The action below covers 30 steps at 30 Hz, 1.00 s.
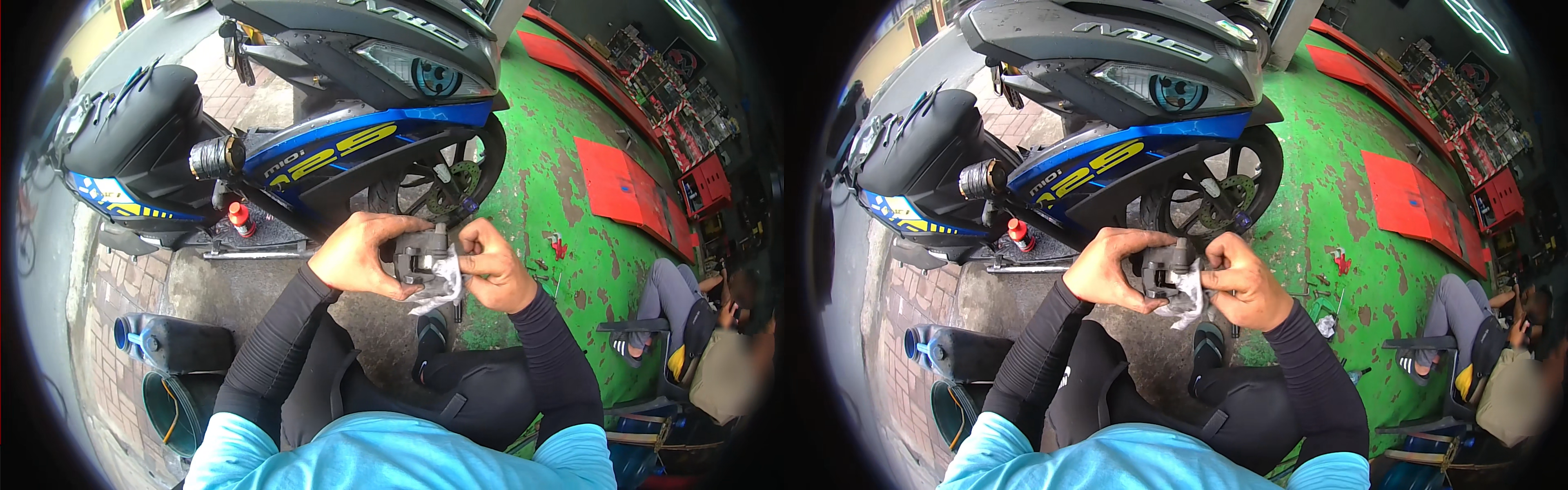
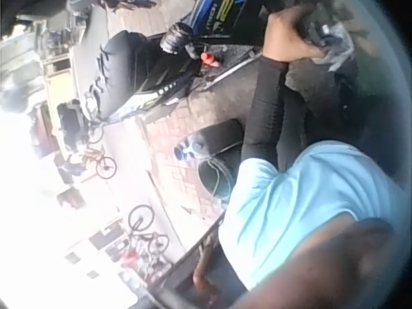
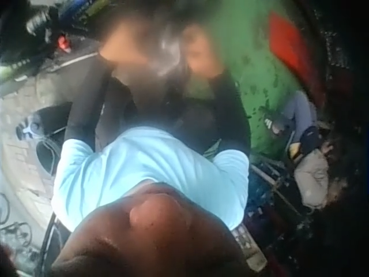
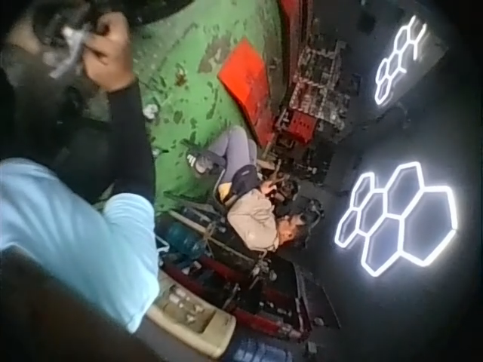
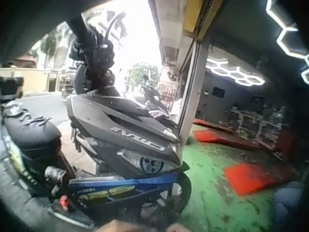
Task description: Cleaning a motorcycle brake caliper with a rag.
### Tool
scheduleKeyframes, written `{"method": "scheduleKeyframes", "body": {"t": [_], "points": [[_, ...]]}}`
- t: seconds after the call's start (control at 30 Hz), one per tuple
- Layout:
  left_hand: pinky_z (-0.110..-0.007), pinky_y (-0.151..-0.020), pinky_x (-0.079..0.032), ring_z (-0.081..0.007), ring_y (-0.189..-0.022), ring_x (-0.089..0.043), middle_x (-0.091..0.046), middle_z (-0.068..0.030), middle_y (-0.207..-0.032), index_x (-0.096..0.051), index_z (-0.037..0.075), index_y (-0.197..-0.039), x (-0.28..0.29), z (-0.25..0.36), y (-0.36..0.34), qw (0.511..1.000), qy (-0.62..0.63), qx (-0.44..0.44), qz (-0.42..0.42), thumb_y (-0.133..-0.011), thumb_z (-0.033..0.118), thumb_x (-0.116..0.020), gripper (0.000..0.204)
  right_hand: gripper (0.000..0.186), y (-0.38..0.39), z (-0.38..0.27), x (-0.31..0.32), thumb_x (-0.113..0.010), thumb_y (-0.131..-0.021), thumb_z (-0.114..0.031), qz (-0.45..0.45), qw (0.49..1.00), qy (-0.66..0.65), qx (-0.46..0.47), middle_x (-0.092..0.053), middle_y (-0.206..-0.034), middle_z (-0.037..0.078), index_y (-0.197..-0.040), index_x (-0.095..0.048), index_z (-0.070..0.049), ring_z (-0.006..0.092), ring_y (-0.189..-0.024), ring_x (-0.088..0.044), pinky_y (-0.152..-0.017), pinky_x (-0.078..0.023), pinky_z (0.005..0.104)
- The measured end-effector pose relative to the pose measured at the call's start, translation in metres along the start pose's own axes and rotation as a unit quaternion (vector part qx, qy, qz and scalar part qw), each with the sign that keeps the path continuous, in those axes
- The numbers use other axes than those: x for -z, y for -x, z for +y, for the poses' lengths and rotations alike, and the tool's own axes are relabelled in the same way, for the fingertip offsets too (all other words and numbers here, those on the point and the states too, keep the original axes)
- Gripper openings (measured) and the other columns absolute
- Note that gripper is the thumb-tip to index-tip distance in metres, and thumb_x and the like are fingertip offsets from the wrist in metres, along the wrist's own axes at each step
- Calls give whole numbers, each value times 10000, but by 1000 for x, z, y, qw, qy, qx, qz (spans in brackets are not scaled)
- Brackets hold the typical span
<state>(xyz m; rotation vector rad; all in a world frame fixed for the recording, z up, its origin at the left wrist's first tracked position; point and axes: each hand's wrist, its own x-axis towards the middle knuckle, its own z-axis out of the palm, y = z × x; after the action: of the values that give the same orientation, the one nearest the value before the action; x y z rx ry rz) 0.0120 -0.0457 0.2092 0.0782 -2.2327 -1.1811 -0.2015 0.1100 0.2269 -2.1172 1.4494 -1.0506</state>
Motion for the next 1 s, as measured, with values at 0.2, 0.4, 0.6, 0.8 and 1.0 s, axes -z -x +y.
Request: {"method": "scheduleKeyframes", "body": {"t": [0.2, 0.4, 0.6, 0.8, 1.0], "points": [[-362, -806, -570, -312, -870, -730, -722, -196, -954, -672, -15, -1176, -2, -2, -1, 1000, -2, 0, 3, -550, 250, -874, 708, 237, -9, -13, -1, -684, -666, -24, -19, 995, 94, 20, -493, -921, 108, -898, -721, -51, 287, -855, -539, -731, -444, 396], [-362, -801, -572, -308, -870, -729, -721, -193, -962, -674, -19, -1167, -4, -3, 0, 1000, -14, -5, 9, -541, 254, -878, 712, 233, -7, -12, -1, -684, -649, -28, -20, 993, 113, 17, -506, -879, 91, -877, -717, -62, 287, -833, -551, -733, -444, 391], [-366, -806, -572, -306, -869, -727, -721, -190, -971, -675, -13, -1167, -5, 3, -3, 1000, -17, 4, 11, -539, 256, -879, 713, 238, -3, -5, 5, -682, -658, -36, -12, 993, 112, 43, -510, -864, 80, -885, -734, -83, 279, -827, -554, -735, -433, 397], [-350, -841, -566, -282, -905, -733, -724, -195, -1004, -669, -38, -1171, -5, 2, 1, 999, -2, 30, 13, -542, 247, -884, 723, 275, 7, -4, 12, -674, -676, -41, -13, 985, 170, 18, -506, -876, 62, -929, -749, -116, 260, -846, -544, -773, -410, 385], [-349, -832, -569, -268, -903, -734, -724, -194, -1014, -661, -42, -1182, -15, -3, 2, 999, 0, 19, 30, -541, 228, -889, 732, 291, 9, -4, 14, -676, -682, -40, -13, 984, 177, 23, -513, -880, 52, -945, -759, -134, 250, -853, -549, -774, -409, 387]]}}
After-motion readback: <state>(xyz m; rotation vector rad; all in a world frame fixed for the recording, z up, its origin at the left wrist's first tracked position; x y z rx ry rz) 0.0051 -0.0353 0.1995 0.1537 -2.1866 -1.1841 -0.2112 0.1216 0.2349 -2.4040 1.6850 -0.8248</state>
